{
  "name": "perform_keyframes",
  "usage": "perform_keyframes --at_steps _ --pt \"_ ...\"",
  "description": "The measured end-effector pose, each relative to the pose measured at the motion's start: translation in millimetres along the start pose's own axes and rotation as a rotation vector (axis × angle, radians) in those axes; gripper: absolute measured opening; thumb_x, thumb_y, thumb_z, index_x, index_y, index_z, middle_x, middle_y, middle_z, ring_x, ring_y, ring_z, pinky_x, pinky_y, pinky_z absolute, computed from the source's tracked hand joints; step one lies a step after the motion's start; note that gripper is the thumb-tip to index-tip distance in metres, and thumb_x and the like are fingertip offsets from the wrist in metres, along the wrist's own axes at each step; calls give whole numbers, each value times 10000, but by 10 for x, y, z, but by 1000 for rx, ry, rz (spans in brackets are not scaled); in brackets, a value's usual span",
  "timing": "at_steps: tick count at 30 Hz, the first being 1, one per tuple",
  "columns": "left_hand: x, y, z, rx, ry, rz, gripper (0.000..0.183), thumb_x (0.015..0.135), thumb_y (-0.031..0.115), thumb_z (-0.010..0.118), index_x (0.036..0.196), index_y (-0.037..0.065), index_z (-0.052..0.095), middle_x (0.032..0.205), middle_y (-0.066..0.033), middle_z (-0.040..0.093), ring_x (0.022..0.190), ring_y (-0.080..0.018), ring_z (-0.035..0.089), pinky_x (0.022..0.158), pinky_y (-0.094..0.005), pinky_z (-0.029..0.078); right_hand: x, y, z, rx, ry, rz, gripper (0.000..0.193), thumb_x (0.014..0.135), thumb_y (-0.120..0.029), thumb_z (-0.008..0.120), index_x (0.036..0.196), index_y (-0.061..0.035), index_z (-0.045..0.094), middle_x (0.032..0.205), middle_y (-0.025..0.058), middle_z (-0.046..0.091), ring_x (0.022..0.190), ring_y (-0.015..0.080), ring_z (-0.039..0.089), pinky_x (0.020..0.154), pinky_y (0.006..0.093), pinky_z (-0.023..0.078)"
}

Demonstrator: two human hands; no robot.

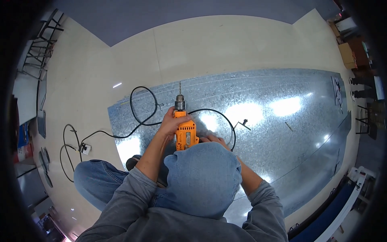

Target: The recorder is changing the bit on an electric power drill while working on a fabrication floor.

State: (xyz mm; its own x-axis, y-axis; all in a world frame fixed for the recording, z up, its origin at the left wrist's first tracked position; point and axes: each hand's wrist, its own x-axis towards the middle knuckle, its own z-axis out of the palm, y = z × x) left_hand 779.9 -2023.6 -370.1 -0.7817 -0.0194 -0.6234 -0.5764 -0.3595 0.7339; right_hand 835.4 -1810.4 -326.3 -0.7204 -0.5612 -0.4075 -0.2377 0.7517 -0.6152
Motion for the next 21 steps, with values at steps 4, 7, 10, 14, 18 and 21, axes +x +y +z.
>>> perform_keyframes --at_steps 4,7,10,14,18,21 --pt "12 162 -44 272 56 13 613 655 100 805 1159 -24 478 862 -101 622 768 -180 628 643 -325 534 1 -13 188 -142 -40 108 465 866 -329 608 1258 -94 522 1157 126 539 1051 262 552 915 399 461" --pt "89 157 -76 186 78 -71 611 664 53 786 1162 -32 443 859 -96 602 721 -185 624 614 -328 539 67 159 440 -47 -95 260 489 858 -334 621 1274 -107 502 1197 117 511 1070 244 540 906 393 465" --pt "143 112 -152 103 135 -101 589 667 27 775 1144 -38 436 842 -91 591 682 -186 618 580 -330 538 79 92 445 172 -158 508 526 840 -340 644 1286 -112 484 1236 115 482 1090 226 527 899 387 464" --pt "172 148 -204 43 240 -60 522 667 23 771 1087 -37 467 797 -84 589 651 -179 609 533 -332 526 107 -237 67 -219 -204 328 597 813 -364 670 1301 -97 455 1206 145 501 1089 246 534 922 391 436" --pt "182 298 -198 70 282 -26 468 673 26 772 1044 -26 490 761 -77 587 651 -172 609 518 -333 522 240 -39 117 -287 -141 145 693 789 -424 667 1337 -96 399 1114 156 523 999 332 552 943 419 414" --pt "179 408 -315 92 273 -15 448 675 29 776 1026 -16 499 746 -74 587 649 -169 608 517 -334 524 387 -280 -48 -333 -332 200 775 798 -401 674 1385 -63 297 1185 190 522 1135 319 522 975 425 379"
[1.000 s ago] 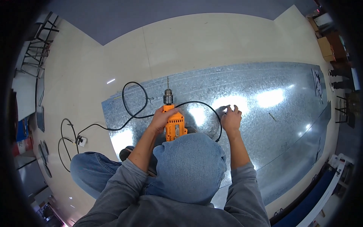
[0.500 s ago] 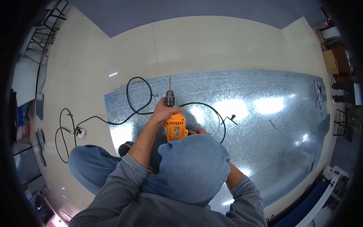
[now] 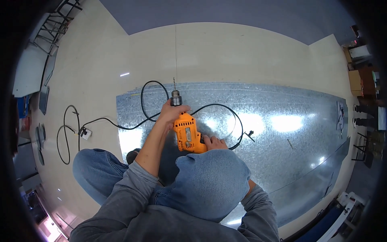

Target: The recorder is changing the bit on an electric power drill while working on a fabrication floor.

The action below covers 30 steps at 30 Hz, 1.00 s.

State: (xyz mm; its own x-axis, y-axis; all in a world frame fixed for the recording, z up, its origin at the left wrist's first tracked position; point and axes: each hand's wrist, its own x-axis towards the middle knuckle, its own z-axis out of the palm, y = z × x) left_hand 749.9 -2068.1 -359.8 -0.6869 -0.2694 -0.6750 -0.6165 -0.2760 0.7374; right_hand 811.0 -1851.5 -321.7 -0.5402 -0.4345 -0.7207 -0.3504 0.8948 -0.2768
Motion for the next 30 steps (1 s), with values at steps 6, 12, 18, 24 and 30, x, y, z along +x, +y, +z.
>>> perform_keyframes --at_steps 6,12,18,24,30 --pt "-9 246 -91 -138 -147 -37 357 707 86 772 949 8 522 745 -82 594 622 -176 611 514 -338 528 62 -30 88 -28 118 -39 750 794 -377 667 1364 -50 306 1169 189 556 1111 319 550 948 430 396" --pt "-61 322 -65 -203 -86 -150 302 734 137 765 875 15 528 711 -88 591 594 -186 613 503 -338 526 160 39 163 -32 141 -73 721 802 -351 649 1363 -57 305 1154 184 584 1088 312 571 927 424 404" --pt "-17 190 -79 -102 27 -126 300 739 142 763 863 -5 534 673 -91 584 561 -193 607 488 -338 519 145 -32 146 -6 81 -79 623 803 -337 641 1289 -58 370 1115 181 595 1069 314 579 903 414 411" --pt "-8 149 -56 -102 25 -101 298 733 140 769 847 -9 538 665 -91 582 555 -192 606 477 -338 514 95 8 137 24 171 -119 582 796 -371 655 1226 -66 408 1099 184 590 1069 312 575 906 410 408" --pt "-26 107 -86 -102 -39 -53 290 731 132 769 838 -1 535 657 -88 584 560 -193 610 492 -335 522 95 34 200 36 237 -126 550 736 -314 701 1168 -63 470 1024 149 616 999 311 606 844 425 433"
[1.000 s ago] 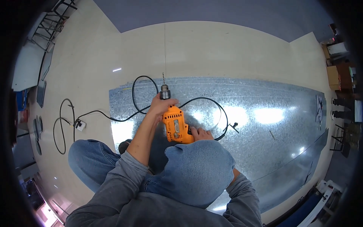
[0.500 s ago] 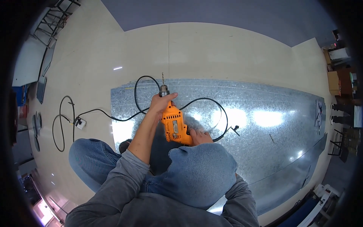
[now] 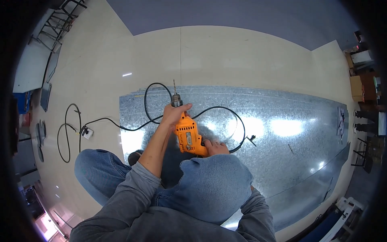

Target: The recorder is changing the bit on an electric power drill while working on a fabrication floor.

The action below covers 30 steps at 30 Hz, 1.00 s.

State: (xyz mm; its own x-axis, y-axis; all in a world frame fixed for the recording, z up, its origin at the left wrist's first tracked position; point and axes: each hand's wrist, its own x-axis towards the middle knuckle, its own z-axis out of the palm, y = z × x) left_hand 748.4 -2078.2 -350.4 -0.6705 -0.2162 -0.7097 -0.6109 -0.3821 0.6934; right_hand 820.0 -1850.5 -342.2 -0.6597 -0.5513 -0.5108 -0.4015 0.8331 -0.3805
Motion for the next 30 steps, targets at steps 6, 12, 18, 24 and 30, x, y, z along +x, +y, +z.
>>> perform_keyframes --at_steps 6,12,18,24,30 --pt "-75 44 -2 -109 -71 8 301 724 175 779 825 13 546 639 -84 590 526 -179 592 473 -312 496 14 -49 -52 21 -143 90 652 785 -423 657 1285 -91 404 1166 155 579 1114 277 552 934 417 394" --pt "56 -63 135 -158 -84 -107 258 753 168 753 781 29 538 637 -85 581 545 -212 615 491 -335 517 -70 148 -16 29 104 14 578 857 -413 558 1318 -95 416 1179 144 562 1164 275 507 968 429 365" --pt "181 -172 -175 219 50 24 243 782 212 721 737 14 587 648 -93 601 544 -213 623 497 -334 508 -190 453 -115 440 835 164 447 808 -263 648 1184 -47 541 1064 165 572 1027 347 522 920 421 395" --pt "-124 -267 266 247 -57 -152 276 722 180 754 803 -50 624 711 -98 628 591 -190 618 520 -324 501 -627 1865 724 42 852 724 442 695 -155 627 1130 -78 616 950 209 563 898 367 543 783 462 456" --pt "-108 -301 43 225 -51 -20 239 719 163 760 704 -22 609 653 -112 628 546 -201 617 501 -323 499 -469 1877 690 192 830 512 340 780 -137 602 1118 -99 617 909 160 548 861 330 532 771 426 445"
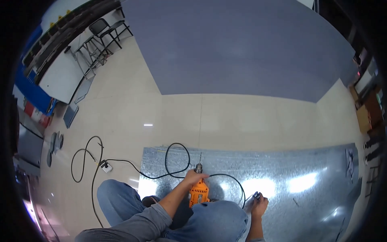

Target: The recorder is changing the bit on an electric power drill while working on a fabrication floor.

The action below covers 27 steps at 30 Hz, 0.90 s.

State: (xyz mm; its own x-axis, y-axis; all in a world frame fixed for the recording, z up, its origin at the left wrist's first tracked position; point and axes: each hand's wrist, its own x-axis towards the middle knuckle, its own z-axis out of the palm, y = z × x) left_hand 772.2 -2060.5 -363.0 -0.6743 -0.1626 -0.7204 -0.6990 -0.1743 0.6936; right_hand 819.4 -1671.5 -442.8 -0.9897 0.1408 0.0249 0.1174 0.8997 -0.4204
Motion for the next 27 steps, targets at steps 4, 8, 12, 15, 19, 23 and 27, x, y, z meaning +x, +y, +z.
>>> perform_keyframes --at_steps 4,8,12,15,19,23,27 --pt "17 72 -11 -4 -15 -51 230 716 155 763 716 -16 608 661 -107 628 554 -196 617 507 -317 499 154 -54 13 -71 -86 -16 314 778 -134 616 1087 -74 618 908 164 546 851 338 541 750 430 457" --pt "103 12 18 6 -20 -29 234 715 173 764 731 -5 613 675 -102 632 564 -187 615 518 -310 493 187 -54 91 -219 -88 10 245 789 -132 603 1019 -51 624 901 179 555 837 353 556 737 446 470" --pt "94 -2 15 114 -33 -5 251 715 197 766 739 -5 619 688 -94 635 583 -173 615 534 -306 487 239 41 114 -149 -93 65 186 809 -155 586 937 -24 624 895 197 570 830 365 567 739 466 476" --pt "4 -2 -9 89 -40 1 257 713 211 767 731 -2 625 697 -93 642 592 -167 617 545 -303 486 239 128 158 -145 -99 79 192 817 -182 587 891 -9 621 881 205 581 820 371 570 732 475 476" --pt "-27 -4 7 106 -48 -13 264 707 225 770 726 -1 633 709 -94 651 607 -170 620 559 -301 488 253 288 237 -211 -57 24 234 818 -230 603 840 3 615 833 209 591 792 378 571 704 480 469" --pt "135 -7 85 247 -44 47 273 685 221 785 746 -7 648 705 -100 653 591 -194 620 554 -309 495 283 714 299 159 28 97 288 813 -297 634 769 -16 588 749 187 589 757 363 570 679 457 450" --pt "43 72 -72 -47 -159 124 218 677 134 788 735 3 623 677 -89 640 590 -178 618 546 -310 499 312 12 141 36 -35 35 210 812 -232 636 915 -49 616 838 158 594 775 335 583 706 426 473"
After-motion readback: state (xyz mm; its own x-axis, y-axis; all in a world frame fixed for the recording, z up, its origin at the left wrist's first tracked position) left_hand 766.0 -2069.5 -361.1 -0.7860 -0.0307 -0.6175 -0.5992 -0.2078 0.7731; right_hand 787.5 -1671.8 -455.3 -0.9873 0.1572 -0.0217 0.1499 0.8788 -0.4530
